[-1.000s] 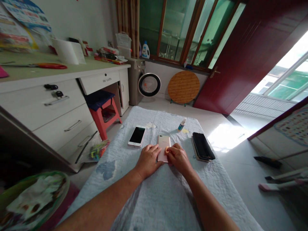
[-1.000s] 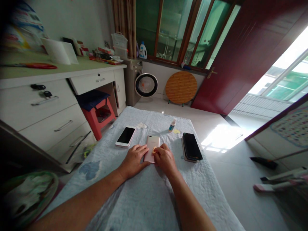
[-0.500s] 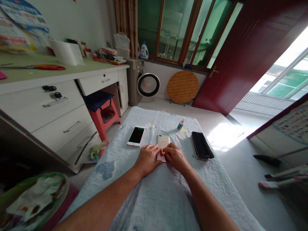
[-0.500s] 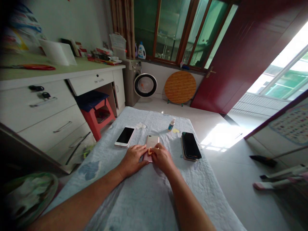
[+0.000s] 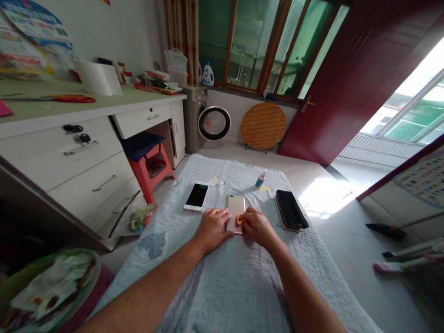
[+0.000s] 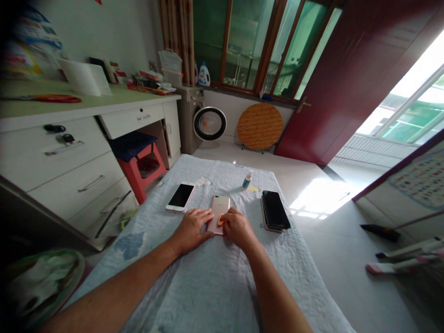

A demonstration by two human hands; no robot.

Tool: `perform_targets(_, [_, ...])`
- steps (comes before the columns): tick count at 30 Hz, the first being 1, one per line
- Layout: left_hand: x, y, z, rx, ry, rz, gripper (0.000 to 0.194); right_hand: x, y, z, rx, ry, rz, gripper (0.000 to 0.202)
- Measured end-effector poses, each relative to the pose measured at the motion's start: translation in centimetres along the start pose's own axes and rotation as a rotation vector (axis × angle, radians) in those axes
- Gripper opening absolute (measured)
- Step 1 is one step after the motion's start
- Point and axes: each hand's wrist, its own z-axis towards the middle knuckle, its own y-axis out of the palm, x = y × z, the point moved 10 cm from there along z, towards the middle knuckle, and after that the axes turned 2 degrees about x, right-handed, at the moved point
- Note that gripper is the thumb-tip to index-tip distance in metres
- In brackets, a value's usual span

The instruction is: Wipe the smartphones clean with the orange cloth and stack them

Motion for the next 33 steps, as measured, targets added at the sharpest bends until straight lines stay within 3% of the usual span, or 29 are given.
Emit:
perform_targets(6, [0.1,0.1,-0.1,-0.001,0.005,0.010,0.053,-1.1,0.5,-0.9,-0.184,-0.054,0.069,0.022])
perform_targets(10, [0.3,0.0,-0.1,0.005,0.025,0.012,0.053,-1.2,0.7,-1.4,-0.227,-0.078,0.103,0.023])
perform_targets(20, [0.7,-0.2,0.0,-0.014,0.044,0.013,0.052,2.1,0.2,0.9,0.035,0.028,-0.065,0.021])
perform_targets(25, [0.5,0.0,-0.1,-0.019,0.029,0.005,0.052,3.5,0.0,3.0,0.087,0.047,-0.141,0.019])
perform_targets(33, [0.7,-0.4,0.0,-0.031,0.024,-0.018,0.049,3.6,-0.6,5.5,0.141,0.147,-0.281,0.027])
